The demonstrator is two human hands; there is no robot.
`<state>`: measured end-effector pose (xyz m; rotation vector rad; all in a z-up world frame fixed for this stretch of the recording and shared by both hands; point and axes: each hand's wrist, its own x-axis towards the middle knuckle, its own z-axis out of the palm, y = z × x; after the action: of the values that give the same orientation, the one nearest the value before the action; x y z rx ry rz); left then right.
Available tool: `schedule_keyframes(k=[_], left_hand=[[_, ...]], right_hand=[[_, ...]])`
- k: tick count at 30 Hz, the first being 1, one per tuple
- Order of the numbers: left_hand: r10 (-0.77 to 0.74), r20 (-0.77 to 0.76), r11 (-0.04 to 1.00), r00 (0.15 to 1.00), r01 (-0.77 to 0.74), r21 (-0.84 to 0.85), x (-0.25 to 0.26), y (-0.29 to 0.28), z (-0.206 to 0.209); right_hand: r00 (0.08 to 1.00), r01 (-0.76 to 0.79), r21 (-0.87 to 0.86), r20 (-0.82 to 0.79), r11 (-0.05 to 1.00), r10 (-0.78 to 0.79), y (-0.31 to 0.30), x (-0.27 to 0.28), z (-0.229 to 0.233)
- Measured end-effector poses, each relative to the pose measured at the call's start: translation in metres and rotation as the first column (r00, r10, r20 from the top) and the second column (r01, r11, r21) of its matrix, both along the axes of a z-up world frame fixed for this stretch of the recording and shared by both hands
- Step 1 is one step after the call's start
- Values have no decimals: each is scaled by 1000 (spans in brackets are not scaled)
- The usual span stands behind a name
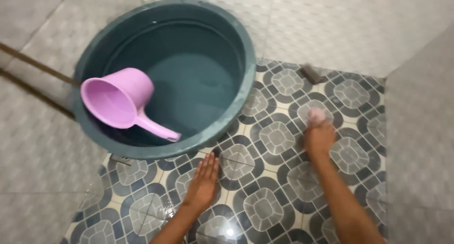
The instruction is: Scrubbing the bathroom floor with a cloth and organizing toiletries on the shelves.
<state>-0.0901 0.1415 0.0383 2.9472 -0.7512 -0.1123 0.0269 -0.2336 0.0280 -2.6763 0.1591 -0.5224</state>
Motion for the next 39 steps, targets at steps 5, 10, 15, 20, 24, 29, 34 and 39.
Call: schedule_keyframes(k=[5,10,15,20,24,29,34,39], left_hand=[[59,13,998,998,-60,2,-9,17,-6],[105,-67,986,992,-95,135,-27,61,29],[117,83,978,990,-130,164,-44,139,22],[191,136,968,972,-210,141,-60,204,24],[240,236,932,942,-292,216,-74,240,-8],[238,297,940,925,-296,170,-70,282,-44],[194,297,925,935,-275,262,-82,296,-26],[245,318,949,916,-294,115,-103,317,-6]], right_hand=[[880,-474,201,91,857,466,159,-68,-10],[368,-918,-148,28,368,930,271,-178,-111],[-102,-994,-13,-276,-109,956,288,-124,-66],[-33,-999,-7,-217,-36,976,364,-148,-54],[110,-994,4,-183,113,977,421,-205,-69],[316,-948,-16,-180,318,932,465,-261,-71],[192,-980,-10,-281,197,940,499,-303,-13],[524,-844,-292,-278,449,805,472,-204,-78]])
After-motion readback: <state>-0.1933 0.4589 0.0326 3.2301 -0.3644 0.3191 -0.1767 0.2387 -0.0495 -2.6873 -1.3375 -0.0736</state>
